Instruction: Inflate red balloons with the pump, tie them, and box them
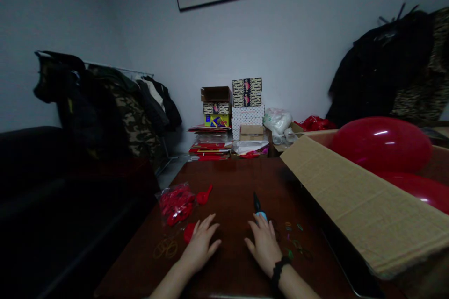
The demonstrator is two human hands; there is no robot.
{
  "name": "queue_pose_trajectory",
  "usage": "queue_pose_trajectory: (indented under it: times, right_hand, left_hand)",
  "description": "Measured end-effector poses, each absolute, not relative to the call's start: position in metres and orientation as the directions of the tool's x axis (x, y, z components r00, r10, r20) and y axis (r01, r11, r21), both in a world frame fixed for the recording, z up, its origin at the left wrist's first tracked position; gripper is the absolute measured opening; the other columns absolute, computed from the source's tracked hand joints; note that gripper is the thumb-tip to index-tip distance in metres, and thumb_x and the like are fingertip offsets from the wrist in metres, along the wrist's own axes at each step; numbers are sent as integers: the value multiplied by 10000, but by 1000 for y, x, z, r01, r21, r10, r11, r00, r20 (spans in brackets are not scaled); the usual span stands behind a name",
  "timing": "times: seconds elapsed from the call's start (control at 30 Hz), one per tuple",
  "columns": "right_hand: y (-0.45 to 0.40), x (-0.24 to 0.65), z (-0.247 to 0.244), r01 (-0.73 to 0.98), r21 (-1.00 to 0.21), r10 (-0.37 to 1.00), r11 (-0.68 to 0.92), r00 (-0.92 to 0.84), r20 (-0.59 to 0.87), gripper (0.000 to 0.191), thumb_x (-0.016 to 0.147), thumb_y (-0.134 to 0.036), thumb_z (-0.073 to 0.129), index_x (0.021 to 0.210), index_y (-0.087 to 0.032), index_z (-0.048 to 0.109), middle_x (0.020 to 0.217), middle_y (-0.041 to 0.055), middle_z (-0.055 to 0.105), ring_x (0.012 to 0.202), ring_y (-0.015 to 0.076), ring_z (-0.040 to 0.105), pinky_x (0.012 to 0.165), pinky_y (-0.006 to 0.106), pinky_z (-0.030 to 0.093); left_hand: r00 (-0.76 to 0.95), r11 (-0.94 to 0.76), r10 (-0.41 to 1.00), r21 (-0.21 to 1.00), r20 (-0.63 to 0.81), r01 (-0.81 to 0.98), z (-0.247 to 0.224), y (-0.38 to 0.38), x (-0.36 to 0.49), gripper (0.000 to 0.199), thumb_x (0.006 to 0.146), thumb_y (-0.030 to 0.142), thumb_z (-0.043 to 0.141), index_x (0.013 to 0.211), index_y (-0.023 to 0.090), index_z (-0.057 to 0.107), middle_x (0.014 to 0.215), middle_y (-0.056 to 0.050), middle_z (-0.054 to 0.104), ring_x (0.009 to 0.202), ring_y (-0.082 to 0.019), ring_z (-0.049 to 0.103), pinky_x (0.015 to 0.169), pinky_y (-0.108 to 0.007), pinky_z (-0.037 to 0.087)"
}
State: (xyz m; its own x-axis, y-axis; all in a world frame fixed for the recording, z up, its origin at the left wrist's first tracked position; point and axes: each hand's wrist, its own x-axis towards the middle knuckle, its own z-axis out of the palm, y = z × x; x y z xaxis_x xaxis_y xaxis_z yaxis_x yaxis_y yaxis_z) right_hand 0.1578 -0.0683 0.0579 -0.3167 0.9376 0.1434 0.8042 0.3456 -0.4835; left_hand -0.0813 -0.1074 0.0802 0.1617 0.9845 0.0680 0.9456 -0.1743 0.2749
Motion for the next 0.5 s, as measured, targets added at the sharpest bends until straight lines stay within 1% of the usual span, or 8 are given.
queue_pose_trajectory:
  times: [0.07, 0.17, 0.23, 0.27, 0.33, 0.37, 0.4, 0.5]
  right_hand:
    - [-62, 156, 47, 863, -418, 959, 283, -241, 151, 559, 763, -364, 474, 1266, -122, 464, 1437, 171, 353, 1367, 336, 208, 1103, 584, 115]
    - [-53, 156, 35, 915, -338, 971, 222, -176, 162, 608, 744, -351, 475, 1287, -81, 422, 1428, 201, 355, 1356, 362, 221, 1078, 615, 136]
    - [-48, 155, 30, 930, -297, 971, 217, -174, 164, 596, 739, -347, 473, 1281, -103, 427, 1417, 181, 383, 1344, 343, 265, 1078, 592, 170]
    - [-46, 155, 29, 933, -279, 969, 226, -184, 166, 587, 737, -346, 472, 1281, -127, 431, 1414, 155, 399, 1342, 321, 278, 1087, 569, 173]
    - [-43, 154, 28, 939, -248, 964, 239, -199, 176, 571, 738, -339, 463, 1284, -175, 430, 1419, 99, 408, 1352, 280, 270, 1108, 536, 147]
    - [-42, 154, 29, 944, -235, 964, 233, -193, 181, 569, 742, -339, 455, 1288, -183, 425, 1424, 87, 402, 1359, 272, 255, 1112, 537, 125]
    - [-41, 154, 29, 951, -224, 967, 213, -172, 187, 575, 747, -346, 449, 1293, -169, 418, 1431, 97, 390, 1363, 279, 241, 1110, 550, 107]
    - [-40, 155, 29, 973, -208, 980, 103, -64, 187, 616, 760, -400, 436, 1275, -61, 420, 1408, 203, 386, 1344, 348, 258, 1076, 610, 111]
  left_hand:
    - [76, -90, 995, 259, 63, 962, 76, -103, -96, 490, 786, 308, 491, 1266, 206, 500, 1481, -103, 307, 1361, -234, 251, 1110, -476, 141]
    - [15, -23, 999, 232, 38, 972, 72, -90, -108, 552, 734, 270, 517, 1282, 206, 486, 1484, -104, 301, 1359, -236, 256, 1101, -473, 147]
    - [0, -3, 1000, 211, 15, 978, 68, -81, -110, 573, 693, 242, 539, 1264, 218, 504, 1483, -102, 305, 1359, -243, 254, 1094, -484, 142]
    - [-1, 0, 1000, 200, 6, 980, 66, -77, -111, 571, 674, 226, 548, 1245, 224, 522, 1480, -103, 311, 1358, -247, 254, 1091, -492, 138]
    - [9, -7, 1000, 180, -12, 984, 61, -70, -112, 515, 650, 198, 556, 1163, 227, 582, 1465, -104, 341, 1353, -256, 263, 1084, -506, 129]
    - [22, -19, 1000, 173, -15, 985, 58, -67, -112, 464, 649, 186, 551, 1107, 226, 613, 1450, -101, 370, 1348, -257, 275, 1083, -510, 124]
    - [39, -36, 999, 169, -14, 985, 56, -64, -112, 409, 654, 175, 542, 1049, 224, 638, 1428, -95, 406, 1340, -254, 292, 1084, -510, 118]
    - [90, -92, 996, 178, 18, 980, 53, -58, -113, 294, 684, 142, 506, 908, 228, 674, 1337, -62, 514, 1305, -230, 350, 1090, -491, 105]
